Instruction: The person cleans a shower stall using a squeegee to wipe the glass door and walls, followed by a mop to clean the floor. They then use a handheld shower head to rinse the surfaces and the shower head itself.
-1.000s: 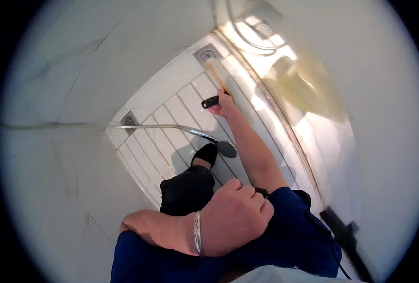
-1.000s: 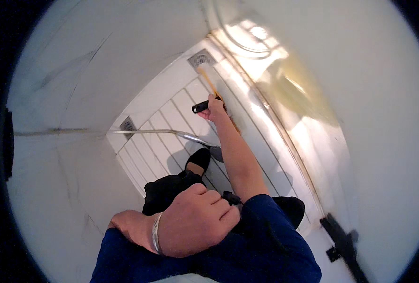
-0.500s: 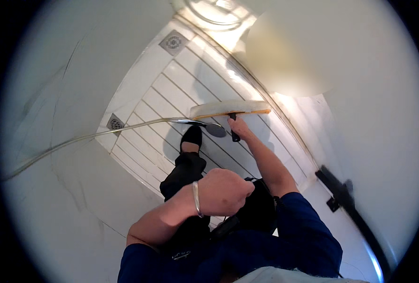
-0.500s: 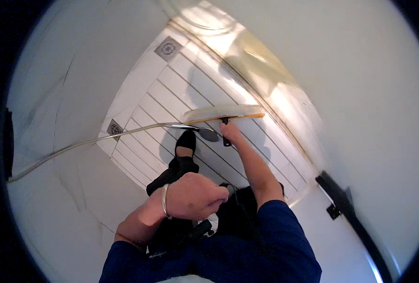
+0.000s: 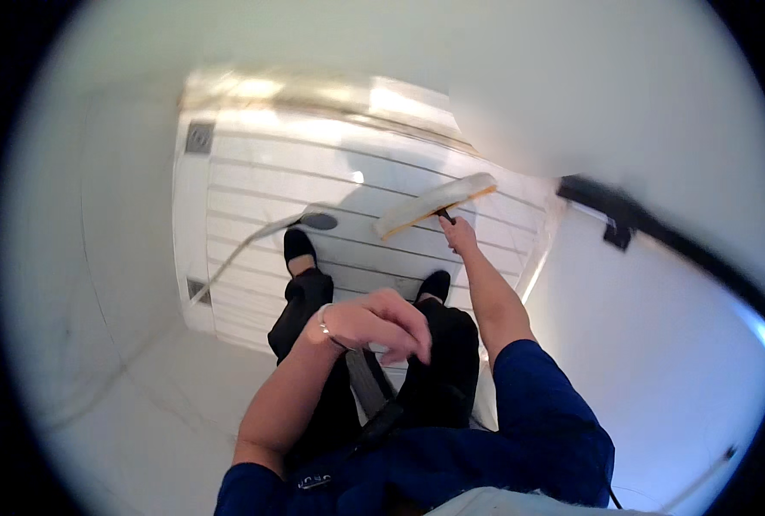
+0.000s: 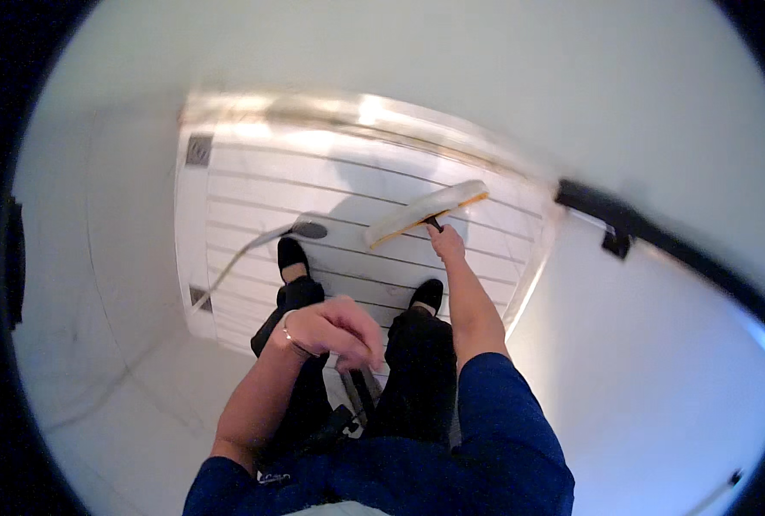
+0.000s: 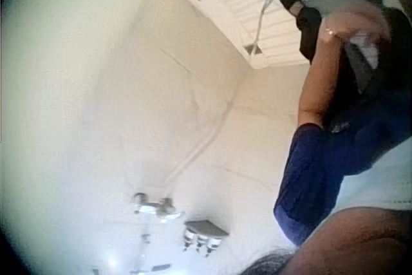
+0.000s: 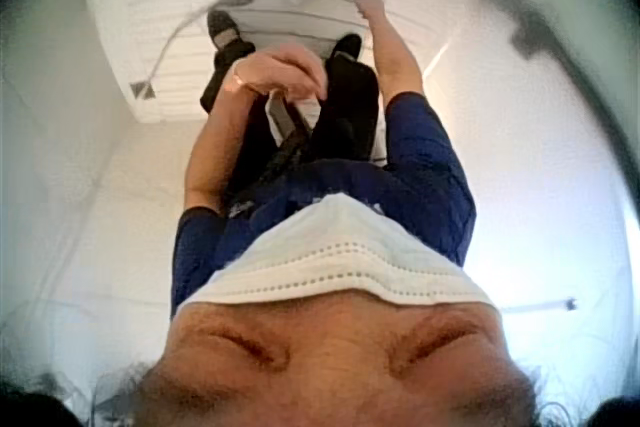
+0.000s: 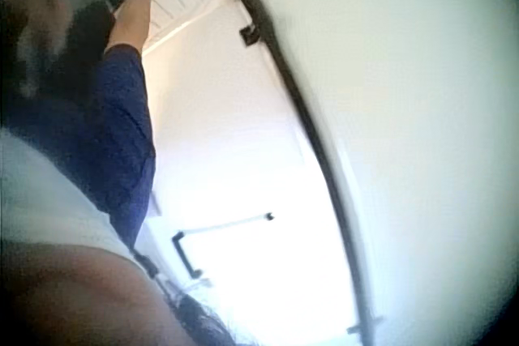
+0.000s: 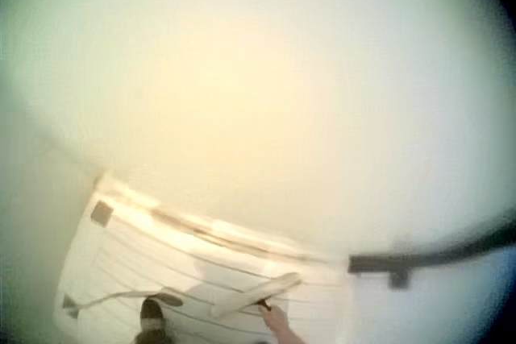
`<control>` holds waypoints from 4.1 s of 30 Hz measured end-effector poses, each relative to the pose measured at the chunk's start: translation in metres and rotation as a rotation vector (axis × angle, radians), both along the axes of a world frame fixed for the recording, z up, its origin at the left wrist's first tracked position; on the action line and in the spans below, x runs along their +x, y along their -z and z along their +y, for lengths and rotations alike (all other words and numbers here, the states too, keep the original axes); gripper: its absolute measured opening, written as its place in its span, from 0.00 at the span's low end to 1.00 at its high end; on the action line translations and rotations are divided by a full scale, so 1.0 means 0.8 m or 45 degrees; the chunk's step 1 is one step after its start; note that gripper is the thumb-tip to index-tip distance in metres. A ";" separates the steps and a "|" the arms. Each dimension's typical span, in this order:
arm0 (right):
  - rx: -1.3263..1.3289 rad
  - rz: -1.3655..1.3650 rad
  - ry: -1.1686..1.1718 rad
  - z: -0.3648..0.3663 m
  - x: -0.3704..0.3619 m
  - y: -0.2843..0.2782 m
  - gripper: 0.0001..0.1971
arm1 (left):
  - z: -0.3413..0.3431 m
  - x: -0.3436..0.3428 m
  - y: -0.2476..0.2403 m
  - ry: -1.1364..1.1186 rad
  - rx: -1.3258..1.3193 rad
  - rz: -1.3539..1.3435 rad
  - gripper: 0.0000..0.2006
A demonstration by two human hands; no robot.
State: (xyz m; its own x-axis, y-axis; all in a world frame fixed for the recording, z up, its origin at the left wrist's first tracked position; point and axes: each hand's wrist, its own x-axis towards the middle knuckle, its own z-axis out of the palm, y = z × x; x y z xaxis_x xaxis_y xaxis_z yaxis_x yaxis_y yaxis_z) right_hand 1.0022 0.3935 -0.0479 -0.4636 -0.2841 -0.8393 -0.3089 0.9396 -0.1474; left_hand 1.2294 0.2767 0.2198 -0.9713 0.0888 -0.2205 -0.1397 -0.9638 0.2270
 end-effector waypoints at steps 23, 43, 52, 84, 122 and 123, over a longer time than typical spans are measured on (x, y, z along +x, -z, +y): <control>-0.081 0.185 1.627 0.385 0.131 -0.007 0.16 | 0.143 -0.045 0.093 0.876 -0.099 -1.014 0.07; -0.137 0.414 2.441 0.230 0.245 0.013 0.22 | 0.263 -0.111 0.068 1.603 -1.680 -0.033 0.05; 0.205 1.222 2.638 0.319 0.241 0.052 0.17 | 0.211 -0.076 0.068 2.032 -1.777 -0.056 0.06; 0.598 0.382 3.438 -0.065 0.713 -0.003 0.21 | 0.198 0.058 0.044 2.361 -1.915 0.746 0.05; 0.800 1.529 3.062 0.211 0.596 -0.288 0.20 | 0.210 0.039 0.109 2.170 -1.581 0.968 0.05; 0.681 1.540 3.075 0.241 0.574 -0.309 0.20 | 0.203 0.035 0.109 2.193 -1.567 0.973 0.05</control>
